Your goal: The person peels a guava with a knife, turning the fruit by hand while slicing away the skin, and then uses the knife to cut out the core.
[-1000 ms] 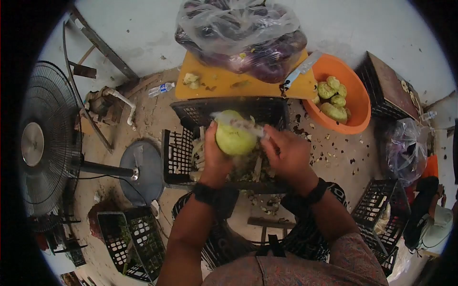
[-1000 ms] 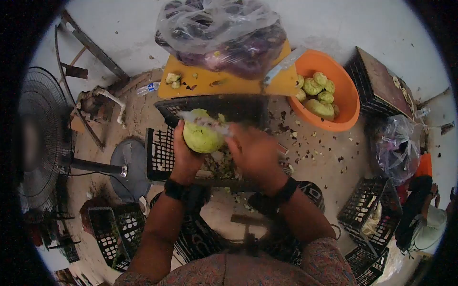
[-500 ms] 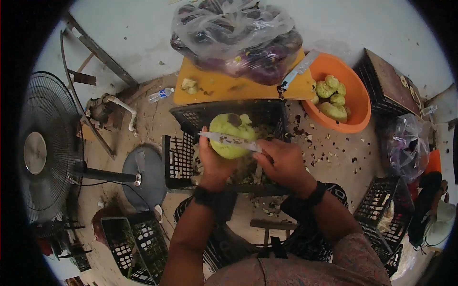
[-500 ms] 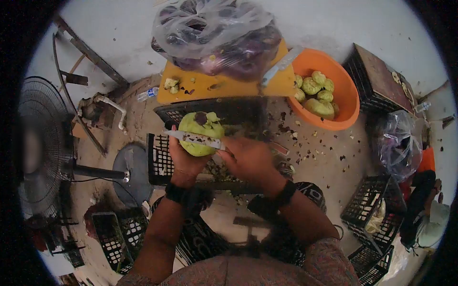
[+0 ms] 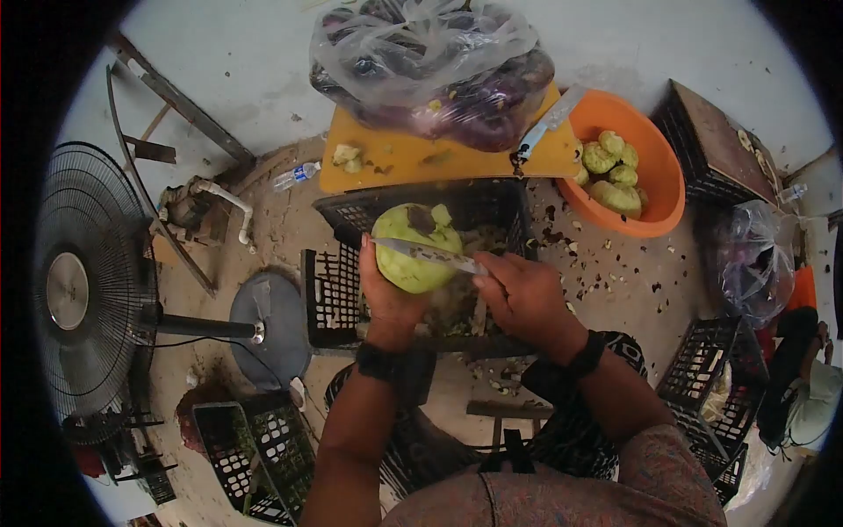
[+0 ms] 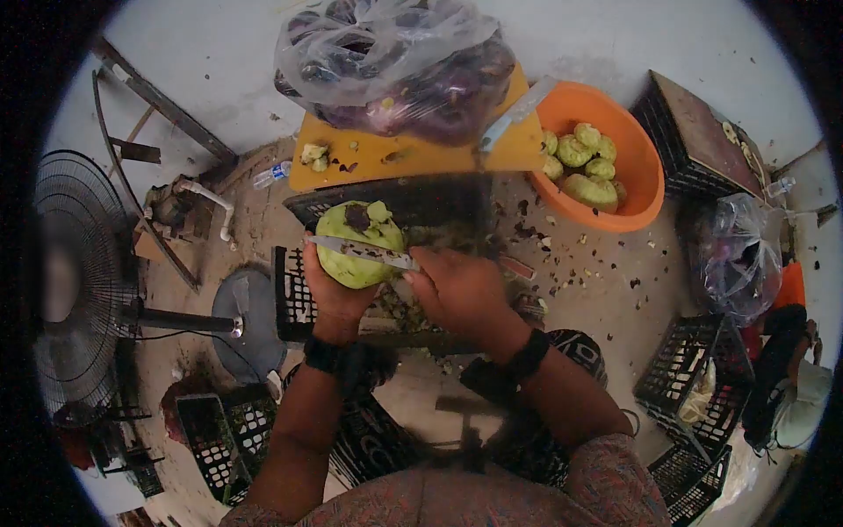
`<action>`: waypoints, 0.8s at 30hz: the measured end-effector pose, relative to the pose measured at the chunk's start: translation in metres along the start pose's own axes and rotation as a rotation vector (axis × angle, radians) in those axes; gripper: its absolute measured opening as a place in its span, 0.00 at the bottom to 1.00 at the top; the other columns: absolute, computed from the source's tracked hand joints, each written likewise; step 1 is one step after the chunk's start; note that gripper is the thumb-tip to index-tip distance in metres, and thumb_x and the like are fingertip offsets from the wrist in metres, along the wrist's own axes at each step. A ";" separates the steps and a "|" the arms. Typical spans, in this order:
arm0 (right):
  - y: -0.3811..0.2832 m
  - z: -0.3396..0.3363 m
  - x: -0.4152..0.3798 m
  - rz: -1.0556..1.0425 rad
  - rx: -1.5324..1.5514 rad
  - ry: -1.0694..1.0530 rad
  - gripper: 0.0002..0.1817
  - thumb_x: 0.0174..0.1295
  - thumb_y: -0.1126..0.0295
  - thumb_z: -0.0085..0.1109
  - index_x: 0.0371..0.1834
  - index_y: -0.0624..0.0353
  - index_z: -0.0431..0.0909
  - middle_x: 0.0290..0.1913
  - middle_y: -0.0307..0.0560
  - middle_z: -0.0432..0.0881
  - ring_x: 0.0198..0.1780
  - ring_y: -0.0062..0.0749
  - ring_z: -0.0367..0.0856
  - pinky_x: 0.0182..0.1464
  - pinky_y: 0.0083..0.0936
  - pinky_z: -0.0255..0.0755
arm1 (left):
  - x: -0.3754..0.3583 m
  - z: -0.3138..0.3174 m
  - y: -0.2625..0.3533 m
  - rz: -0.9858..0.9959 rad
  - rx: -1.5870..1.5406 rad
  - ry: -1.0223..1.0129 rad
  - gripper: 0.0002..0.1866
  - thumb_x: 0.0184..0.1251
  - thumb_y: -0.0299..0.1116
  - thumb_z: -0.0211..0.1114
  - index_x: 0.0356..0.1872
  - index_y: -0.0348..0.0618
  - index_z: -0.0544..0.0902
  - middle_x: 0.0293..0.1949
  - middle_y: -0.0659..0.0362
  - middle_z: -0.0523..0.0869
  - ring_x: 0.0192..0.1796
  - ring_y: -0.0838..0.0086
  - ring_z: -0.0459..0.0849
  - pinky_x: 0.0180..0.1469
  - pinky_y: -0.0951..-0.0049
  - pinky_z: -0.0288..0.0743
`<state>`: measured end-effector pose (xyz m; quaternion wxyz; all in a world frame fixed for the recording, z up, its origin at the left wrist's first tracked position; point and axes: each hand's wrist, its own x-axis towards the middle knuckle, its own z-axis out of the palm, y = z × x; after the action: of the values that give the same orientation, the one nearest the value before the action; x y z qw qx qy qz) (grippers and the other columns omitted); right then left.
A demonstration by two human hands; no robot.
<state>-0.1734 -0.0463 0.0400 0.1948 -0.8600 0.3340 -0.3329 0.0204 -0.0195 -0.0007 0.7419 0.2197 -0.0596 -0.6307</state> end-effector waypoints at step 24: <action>-0.003 0.025 -0.001 0.230 0.038 -0.002 0.11 0.64 0.64 0.56 0.41 0.58 0.79 0.27 0.57 0.79 0.29 0.54 0.79 0.30 0.41 0.71 | -0.005 0.003 -0.012 0.255 0.323 0.024 0.25 0.72 0.49 0.44 0.62 0.44 0.67 0.59 0.53 0.75 0.60 0.60 0.75 0.63 0.57 0.68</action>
<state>-0.1549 -0.0402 0.0237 0.2481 -0.8124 0.4242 -0.3139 0.0070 -0.0168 -0.0018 0.7715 0.3337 -0.1784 -0.5115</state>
